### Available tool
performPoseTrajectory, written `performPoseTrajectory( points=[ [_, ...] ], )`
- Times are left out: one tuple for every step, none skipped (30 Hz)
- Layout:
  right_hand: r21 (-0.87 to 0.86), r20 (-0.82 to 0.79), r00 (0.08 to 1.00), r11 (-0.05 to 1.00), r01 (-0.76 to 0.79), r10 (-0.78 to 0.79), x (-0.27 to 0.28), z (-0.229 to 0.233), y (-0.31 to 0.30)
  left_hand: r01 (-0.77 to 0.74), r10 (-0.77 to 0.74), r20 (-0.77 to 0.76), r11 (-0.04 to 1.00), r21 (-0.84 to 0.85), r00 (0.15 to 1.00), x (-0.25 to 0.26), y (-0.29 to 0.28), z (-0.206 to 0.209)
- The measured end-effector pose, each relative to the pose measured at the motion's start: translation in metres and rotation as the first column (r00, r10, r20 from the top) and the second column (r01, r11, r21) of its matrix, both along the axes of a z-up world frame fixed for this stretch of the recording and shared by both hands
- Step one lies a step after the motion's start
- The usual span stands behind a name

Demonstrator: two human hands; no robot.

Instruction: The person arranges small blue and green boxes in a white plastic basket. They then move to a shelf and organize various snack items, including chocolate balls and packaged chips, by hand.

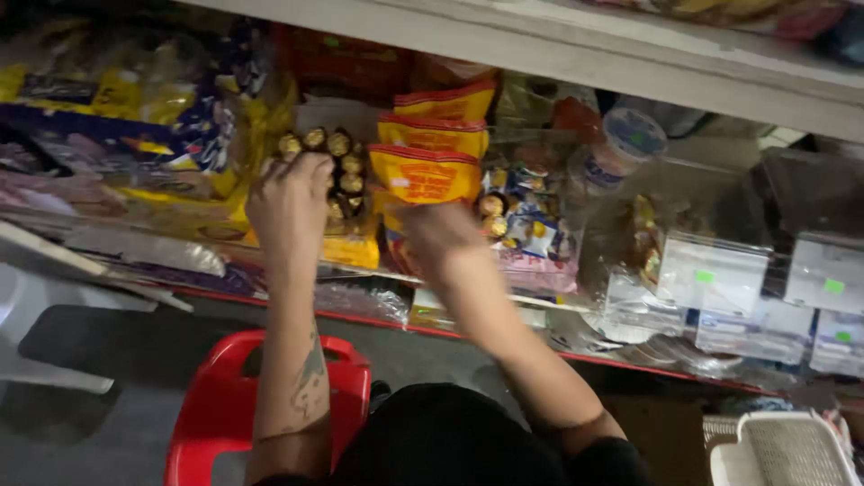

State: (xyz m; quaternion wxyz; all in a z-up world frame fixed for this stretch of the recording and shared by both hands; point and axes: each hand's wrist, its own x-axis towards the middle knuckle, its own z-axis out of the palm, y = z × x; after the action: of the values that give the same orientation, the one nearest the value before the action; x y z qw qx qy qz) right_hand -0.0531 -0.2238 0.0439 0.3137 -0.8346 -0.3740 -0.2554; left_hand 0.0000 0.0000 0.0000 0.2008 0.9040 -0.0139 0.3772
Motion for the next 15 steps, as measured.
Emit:
performPoseTrajectory(
  points=[
    [0.001, 0.003, 1.000, 1.000, -0.010, 0.010, 0.008, -0.010, 0.019, -0.010, 0.010, 0.003, 1.000, 0.001, 1.000, 0.007, 0.012, -0.015],
    [-0.028, 0.007, 0.999, 0.999, -0.046, 0.046, 0.016, -0.020, 0.038, -0.079, 0.080, -0.024, 0.996, 0.046, 0.997, 0.014, 0.025, -0.031],
    [-0.057, 0.011, 0.997, 0.995, -0.081, 0.082, 0.024, -0.030, 0.057, -0.146, 0.151, -0.047, 0.985, 0.092, 0.987, 0.022, 0.038, -0.046],
    [-0.057, 0.015, 0.996, 0.994, -0.092, 0.093, 0.036, -0.046, 0.071, -0.157, 0.162, -0.043, 0.983, 0.092, 0.986, 0.026, 0.045, -0.053],
    [-0.152, 0.009, 0.998, 0.986, -0.065, 0.068, 0.049, -0.062, 0.085, -0.173, 0.187, -0.069, 0.971, 0.165, 0.980, 0.031, 0.051, -0.060],
    [-0.247, 0.006, 0.999, 0.968, -0.039, 0.041, 0.062, -0.078, 0.099, -0.186, 0.213, -0.093, 0.953, 0.237, 0.973, 0.036, 0.057, -0.067],
    [-0.249, 0.010, 0.999, 0.967, -0.048, 0.052, 0.071, -0.088, 0.109, -0.197, 0.223, -0.090, 0.952, 0.234, 0.971, 0.035, 0.057, -0.068],
    [-0.331, -0.022, 1.000, 0.944, -0.010, 0.003, 0.080, -0.098, 0.119, -0.170, 0.201, -0.100, 0.950, 0.262, 0.974, 0.034, 0.057, -0.068],
    [-0.409, -0.050, 0.997, 0.912, 0.028, -0.053, 0.089, -0.107, 0.128, -0.138, 0.176, -0.111, 0.946, 0.292, 0.978, 0.034, 0.056, -0.067],
    [-0.409, -0.046, 0.998, 0.912, 0.025, -0.047, 0.096, -0.111, 0.137, -0.145, 0.182, -0.107, 0.946, 0.291, 0.977, 0.033, 0.055, -0.067],
    [-0.467, -0.012, 0.996, 0.881, 0.076, -0.093, 0.102, -0.116, 0.145, -0.127, 0.153, -0.107, 0.967, 0.221, 0.982, 0.032, 0.052, -0.068],
    [-0.521, 0.024, 0.990, 0.844, 0.129, -0.136, 0.109, -0.120, 0.152, -0.108, 0.124, -0.105, 0.983, 0.150, 0.987, 0.031, 0.049, -0.069],
    [-0.519, 0.022, 0.990, 0.845, 0.131, -0.140, 0.116, -0.125, 0.160, -0.104, 0.121, -0.106, 0.983, 0.153, 0.987, 0.032, 0.050, -0.071],
    [-0.515, 0.105, 0.984, 0.838, 0.178, -0.145, 0.123, -0.129, 0.167, -0.115, 0.132, -0.119, 0.984, 0.136, 0.984, 0.033, 0.050, -0.073],
    [-0.506, 0.191, 0.970, 0.832, 0.229, -0.151, 0.132, -0.131, 0.174, -0.125, 0.141, -0.128, 0.985, 0.120, 0.982, 0.037, 0.051, -0.073]
  ],
)
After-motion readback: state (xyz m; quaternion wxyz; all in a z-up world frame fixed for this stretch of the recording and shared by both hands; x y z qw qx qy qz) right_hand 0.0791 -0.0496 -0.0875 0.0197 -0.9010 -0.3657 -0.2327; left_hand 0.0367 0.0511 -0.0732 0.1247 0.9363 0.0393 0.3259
